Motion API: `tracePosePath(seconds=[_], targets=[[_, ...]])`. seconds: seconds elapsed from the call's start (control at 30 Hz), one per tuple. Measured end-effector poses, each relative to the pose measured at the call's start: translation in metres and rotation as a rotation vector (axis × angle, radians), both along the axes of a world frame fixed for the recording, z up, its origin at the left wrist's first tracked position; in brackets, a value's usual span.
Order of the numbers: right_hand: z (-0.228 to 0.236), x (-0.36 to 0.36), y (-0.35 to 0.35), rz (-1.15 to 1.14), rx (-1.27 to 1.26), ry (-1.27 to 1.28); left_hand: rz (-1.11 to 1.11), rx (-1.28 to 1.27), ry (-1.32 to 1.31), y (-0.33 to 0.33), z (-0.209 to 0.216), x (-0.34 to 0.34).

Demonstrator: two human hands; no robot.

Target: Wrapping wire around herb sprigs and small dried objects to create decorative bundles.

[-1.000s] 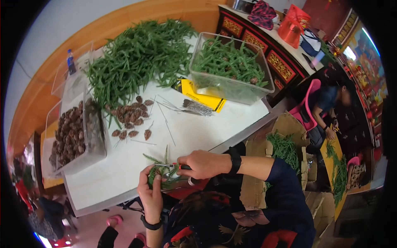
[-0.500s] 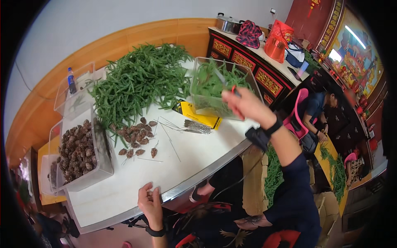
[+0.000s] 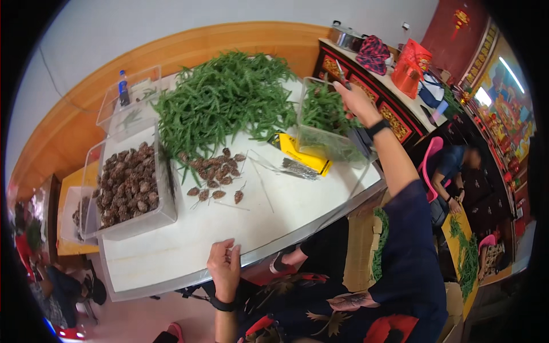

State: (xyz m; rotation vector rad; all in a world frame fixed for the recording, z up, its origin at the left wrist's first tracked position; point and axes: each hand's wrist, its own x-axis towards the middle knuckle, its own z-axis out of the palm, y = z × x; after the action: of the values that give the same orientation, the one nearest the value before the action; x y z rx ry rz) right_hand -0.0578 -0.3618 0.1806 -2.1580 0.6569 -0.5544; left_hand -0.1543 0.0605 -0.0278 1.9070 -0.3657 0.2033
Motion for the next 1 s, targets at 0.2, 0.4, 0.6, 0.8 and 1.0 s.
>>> tracePosePath(seconds=[0.2, 0.4, 0.6, 0.8, 1.0], targets=[[-0.082, -0.069, 0.063, 0.487, -0.259, 0.072, 0.002, 0.05, 0.022, -0.003, 0.01, 0.001], [-0.145, -0.082, 0.106, 0.524, -0.478, 0.344, 0.002, 0.062, -0.013, -0.006, 0.01, 0.003], [-0.168, -0.069, 0.104, 0.567, -0.596, 0.25, 0.029, 0.053, 0.01, -0.007, 0.008, 0.003], [-0.168, -0.062, 0.106, 0.539, -0.57, 0.252, 0.027, 0.079, 0.003, -0.006, 0.01, 0.001], [-0.171, -0.063, 0.11, 0.5, -0.623, 0.253, -0.038, 0.11, 0.158, -0.007, 0.03, -0.001]])
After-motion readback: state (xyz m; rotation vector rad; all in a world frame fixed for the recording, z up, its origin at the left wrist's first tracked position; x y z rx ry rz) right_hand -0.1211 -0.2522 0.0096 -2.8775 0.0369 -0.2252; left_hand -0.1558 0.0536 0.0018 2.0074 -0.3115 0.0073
